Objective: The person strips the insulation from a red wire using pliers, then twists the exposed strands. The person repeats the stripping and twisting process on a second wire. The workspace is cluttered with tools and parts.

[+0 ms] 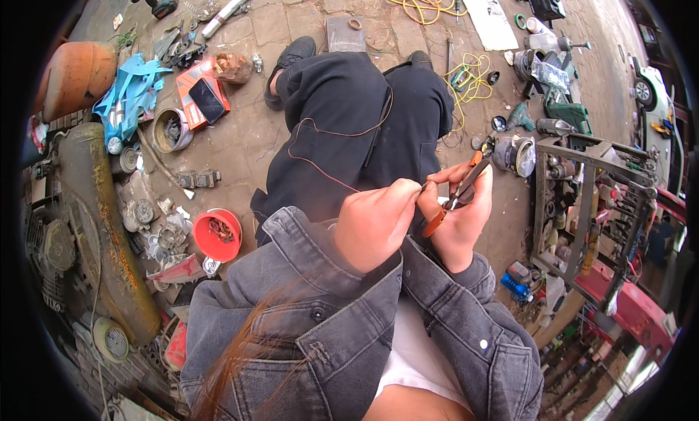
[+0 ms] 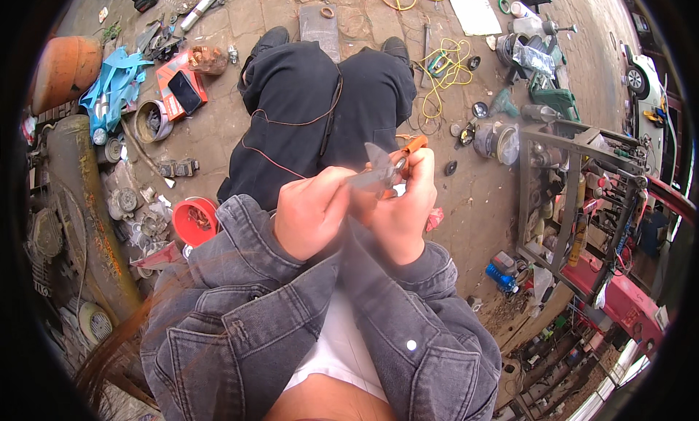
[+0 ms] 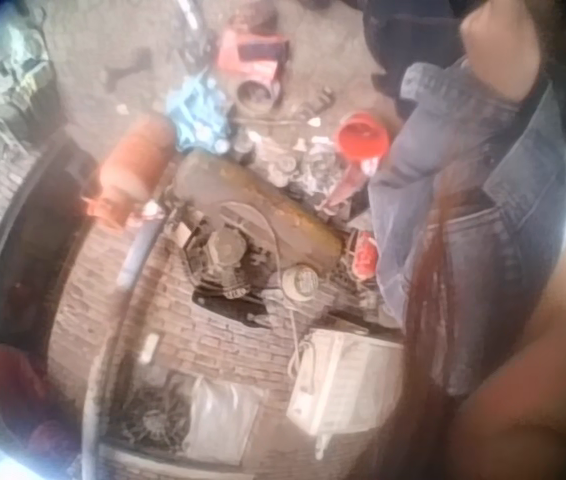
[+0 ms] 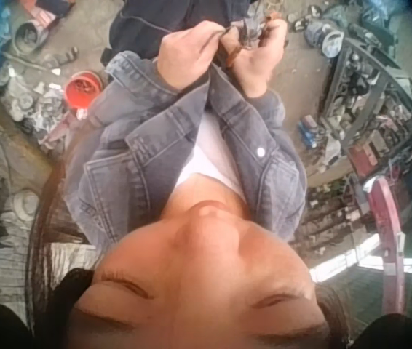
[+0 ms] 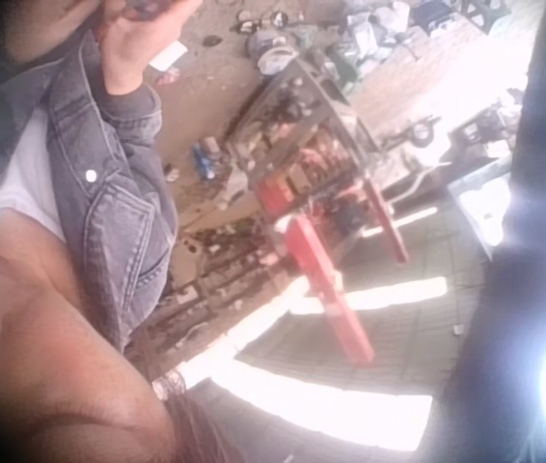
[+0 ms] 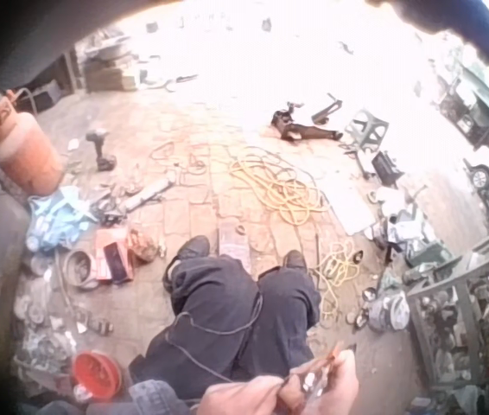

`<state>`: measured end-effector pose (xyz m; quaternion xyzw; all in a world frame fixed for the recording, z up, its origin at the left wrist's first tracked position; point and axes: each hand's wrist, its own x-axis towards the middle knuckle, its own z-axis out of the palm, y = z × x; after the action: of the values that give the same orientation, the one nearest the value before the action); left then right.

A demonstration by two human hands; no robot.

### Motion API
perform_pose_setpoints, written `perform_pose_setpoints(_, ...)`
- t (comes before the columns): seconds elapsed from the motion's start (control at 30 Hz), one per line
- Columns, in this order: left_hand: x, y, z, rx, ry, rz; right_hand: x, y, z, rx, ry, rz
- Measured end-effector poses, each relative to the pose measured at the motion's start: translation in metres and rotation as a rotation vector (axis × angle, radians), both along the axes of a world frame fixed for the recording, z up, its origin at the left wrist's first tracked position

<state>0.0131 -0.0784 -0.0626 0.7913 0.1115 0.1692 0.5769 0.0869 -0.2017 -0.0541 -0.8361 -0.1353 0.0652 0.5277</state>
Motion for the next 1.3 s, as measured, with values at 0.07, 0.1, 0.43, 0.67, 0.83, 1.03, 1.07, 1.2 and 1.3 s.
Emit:
perform_pose_setpoints(0.07, -0.001, 0.002, 0.004, 0.030, -0.040, 0.018, 0.007, -0.003, -0.003, -0.035, -0.060, -0.041)
perform_pose_setpoints(0.1, -0.003, 0.004, 0.007, 0.054, -0.073, 0.032, 0.015, -0.006, -0.005, -0.105, -0.139, -0.046)
perform_pose_setpoints(0.43, -0.003, 0.012, 0.014, -0.595, 0.140, 0.099, 0.053, -0.061, 0.001, -0.109, -0.079, -0.181)
perform_pose_setpoints(0.67, -0.003, 0.006, 0.011, -0.521, 0.180, 0.046, 0.020, -0.009, 0.020, 0.321, 0.277, 0.176)
perform_pose_setpoints(0.83, -0.001, 0.005, 0.006, -0.283, 0.123, 0.019, 0.013, -0.002, 0.017, 0.140, 0.218, 0.219)
perform_pose_setpoints(1.03, -0.001, 0.004, 0.006, -0.138, 0.059, 0.070, 0.015, -0.004, -0.002, -0.085, -0.125, 0.091)
perform_pose_setpoints(1.07, -0.002, 0.005, 0.007, -0.122, 0.060, 0.109, 0.022, -0.005, -0.003, -0.166, -0.244, 0.050)
perform_pose_setpoints(1.2, -0.004, 0.015, 0.009, -0.462, 0.204, 0.093, 0.055, -0.021, 0.006, 0.077, -0.170, -0.156)
perform_pose_setpoints(1.3, 0.000, 0.014, 0.009, -0.703, 0.199, 0.008, 0.051, -0.031, 0.011, 0.079, 0.027, -0.184)
